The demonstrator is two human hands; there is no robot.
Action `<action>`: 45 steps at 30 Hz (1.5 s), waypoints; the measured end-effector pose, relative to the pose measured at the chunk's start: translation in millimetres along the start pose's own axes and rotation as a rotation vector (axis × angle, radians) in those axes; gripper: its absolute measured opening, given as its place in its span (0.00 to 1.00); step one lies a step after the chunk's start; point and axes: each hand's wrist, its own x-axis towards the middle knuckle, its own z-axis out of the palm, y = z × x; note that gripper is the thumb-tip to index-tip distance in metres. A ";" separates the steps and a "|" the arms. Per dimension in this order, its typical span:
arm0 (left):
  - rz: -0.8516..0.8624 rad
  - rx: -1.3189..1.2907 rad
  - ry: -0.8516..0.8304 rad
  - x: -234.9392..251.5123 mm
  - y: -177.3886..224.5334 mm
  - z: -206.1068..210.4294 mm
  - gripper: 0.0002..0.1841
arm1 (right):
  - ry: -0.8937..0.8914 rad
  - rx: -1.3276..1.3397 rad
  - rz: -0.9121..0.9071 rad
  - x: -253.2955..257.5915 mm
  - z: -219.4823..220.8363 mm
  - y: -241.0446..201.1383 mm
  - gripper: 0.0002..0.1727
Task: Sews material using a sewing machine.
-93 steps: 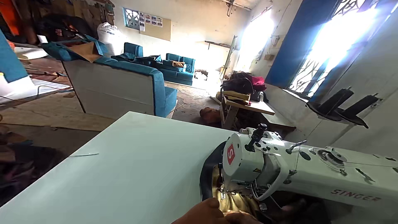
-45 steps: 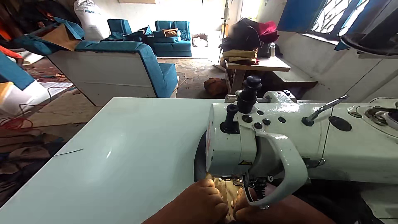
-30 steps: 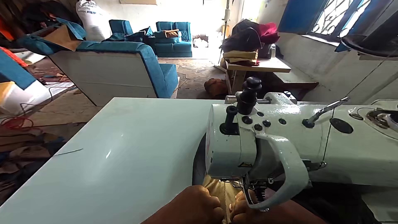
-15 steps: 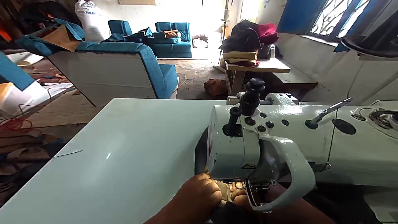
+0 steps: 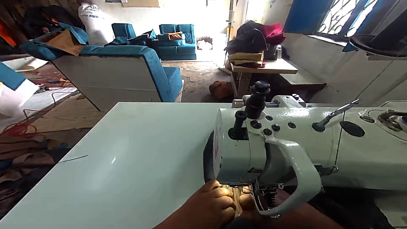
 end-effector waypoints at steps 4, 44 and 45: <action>0.006 0.018 0.033 2.5 2.6 -2.2 0.11 | -0.082 0.135 0.070 -1.4 -6.2 -1.5 0.16; -0.233 0.272 0.140 9.8 20.5 13.6 0.11 | 0.086 0.143 0.003 -10.9 -27.7 -6.7 0.05; -0.217 0.262 0.136 9.3 19.8 13.0 0.11 | 0.062 0.161 0.015 -10.3 -30.5 -8.2 0.05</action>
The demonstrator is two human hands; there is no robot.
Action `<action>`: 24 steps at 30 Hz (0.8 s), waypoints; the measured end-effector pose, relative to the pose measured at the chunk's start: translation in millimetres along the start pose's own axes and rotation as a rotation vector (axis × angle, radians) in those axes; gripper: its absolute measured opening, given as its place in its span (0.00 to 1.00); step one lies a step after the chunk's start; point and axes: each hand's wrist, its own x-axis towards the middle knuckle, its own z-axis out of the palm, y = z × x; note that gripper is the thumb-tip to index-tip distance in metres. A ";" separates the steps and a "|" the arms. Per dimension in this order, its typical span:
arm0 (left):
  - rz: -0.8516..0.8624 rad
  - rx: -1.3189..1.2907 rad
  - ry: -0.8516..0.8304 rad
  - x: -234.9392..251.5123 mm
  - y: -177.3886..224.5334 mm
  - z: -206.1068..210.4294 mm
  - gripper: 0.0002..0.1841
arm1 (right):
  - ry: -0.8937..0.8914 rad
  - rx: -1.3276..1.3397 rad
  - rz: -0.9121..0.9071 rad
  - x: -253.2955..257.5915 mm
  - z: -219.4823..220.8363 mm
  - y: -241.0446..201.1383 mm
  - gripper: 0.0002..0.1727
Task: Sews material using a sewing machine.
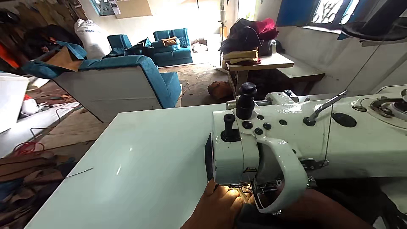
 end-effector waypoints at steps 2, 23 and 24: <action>0.015 -0.009 -0.005 -0.2 -1.7 -0.2 0.10 | -0.039 0.026 0.024 0.9 -3.9 -2.4 0.06; -0.158 0.066 0.106 10.8 11.9 -6.2 0.05 | -0.158 0.002 0.299 7.7 -10.2 -11.8 0.13; -0.163 0.024 0.053 12.7 13.1 -12.2 0.06 | -0.157 -0.001 0.300 7.9 -10.3 -12.6 0.13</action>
